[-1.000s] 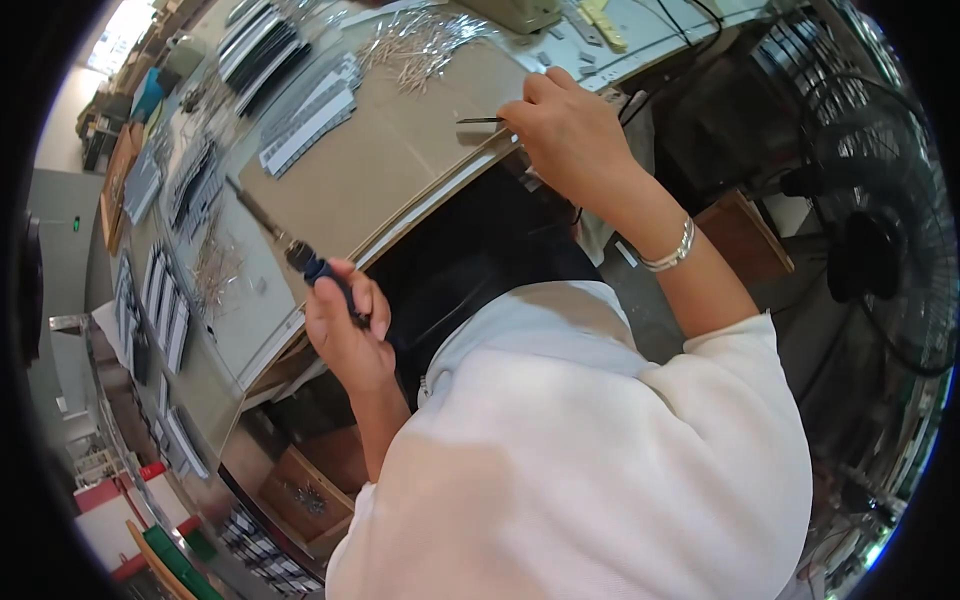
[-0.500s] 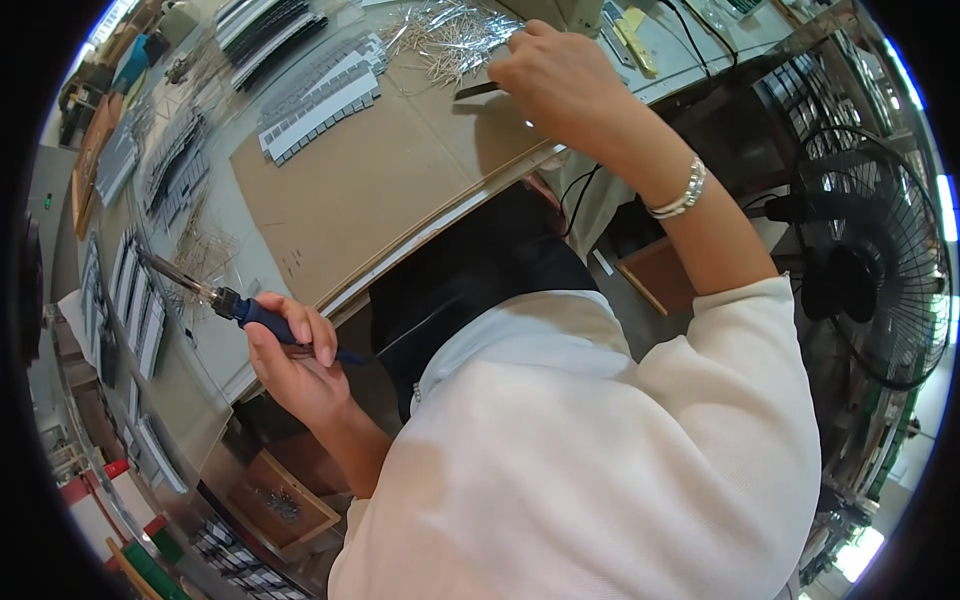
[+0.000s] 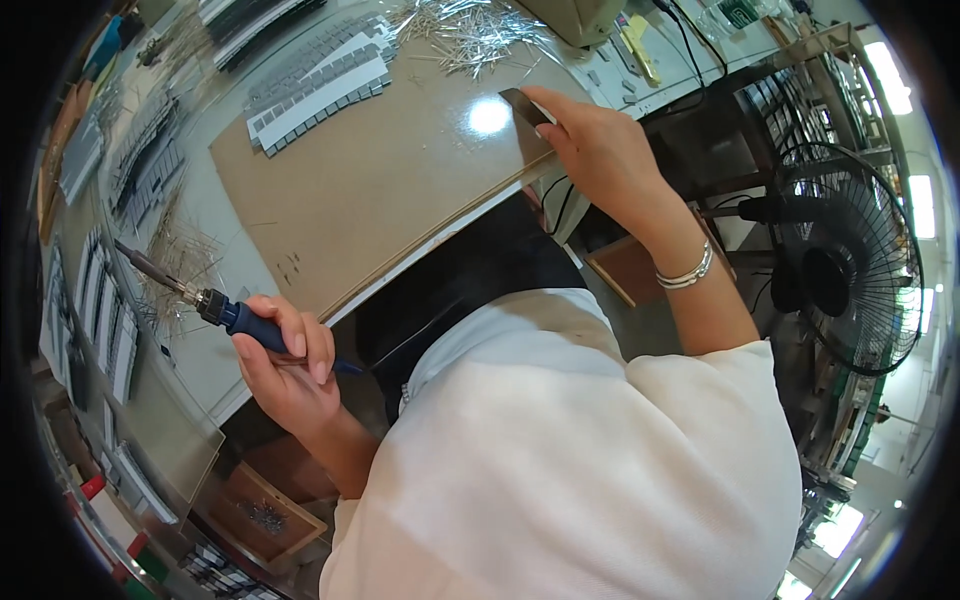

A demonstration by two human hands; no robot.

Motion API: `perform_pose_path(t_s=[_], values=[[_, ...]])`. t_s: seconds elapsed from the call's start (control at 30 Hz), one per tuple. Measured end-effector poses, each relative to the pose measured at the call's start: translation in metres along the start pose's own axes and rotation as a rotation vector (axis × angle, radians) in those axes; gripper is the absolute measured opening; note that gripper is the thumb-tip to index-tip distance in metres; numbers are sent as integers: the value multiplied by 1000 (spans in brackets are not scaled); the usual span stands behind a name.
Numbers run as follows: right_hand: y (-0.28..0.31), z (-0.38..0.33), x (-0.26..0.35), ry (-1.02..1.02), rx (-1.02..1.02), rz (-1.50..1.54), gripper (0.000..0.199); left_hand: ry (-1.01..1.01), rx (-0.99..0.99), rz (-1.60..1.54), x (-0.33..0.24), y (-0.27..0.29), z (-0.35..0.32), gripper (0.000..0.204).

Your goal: The person solders silver wires onto grey electronic components on a workbench. This is done using a soldering iron and solder wire.

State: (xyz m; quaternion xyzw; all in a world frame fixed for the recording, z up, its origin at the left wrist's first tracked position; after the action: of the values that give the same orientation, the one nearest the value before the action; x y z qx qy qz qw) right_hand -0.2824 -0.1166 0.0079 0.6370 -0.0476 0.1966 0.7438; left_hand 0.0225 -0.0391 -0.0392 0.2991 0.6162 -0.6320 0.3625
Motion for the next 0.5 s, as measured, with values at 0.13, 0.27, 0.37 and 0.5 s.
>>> perform_pose_path(t_s=[0.13, 0.27, 0.37, 0.5], values=[[-16, -5, 19, 42, -181, 15, 33, -33, 83, -50, 0, -1, 0, 42], [-29, 1, 52, 80, -220, -120, 37, -48, 72, -27, -2, -3, -2, 42], [-41, -9, 90, 218, -143, -77, 48, 38, -100, -8, -1, -1, -3, 53], [-32, 7, 55, 88, -142, -215, 39, 2, -118, 30, -3, 3, -9, 55]])
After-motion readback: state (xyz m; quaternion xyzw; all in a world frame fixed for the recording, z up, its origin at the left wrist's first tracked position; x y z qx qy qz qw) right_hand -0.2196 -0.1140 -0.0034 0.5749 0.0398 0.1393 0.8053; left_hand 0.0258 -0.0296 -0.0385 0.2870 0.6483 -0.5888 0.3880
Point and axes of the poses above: each hand's wrist, its own z-axis towards the middle knuckle, its own y-axis out of the back of the hand, x = y × z, the point moved 5 cm from there along z, towards the middle knuckle, and after that the axes turned 8 degrees about z, right-handed, at the moved point
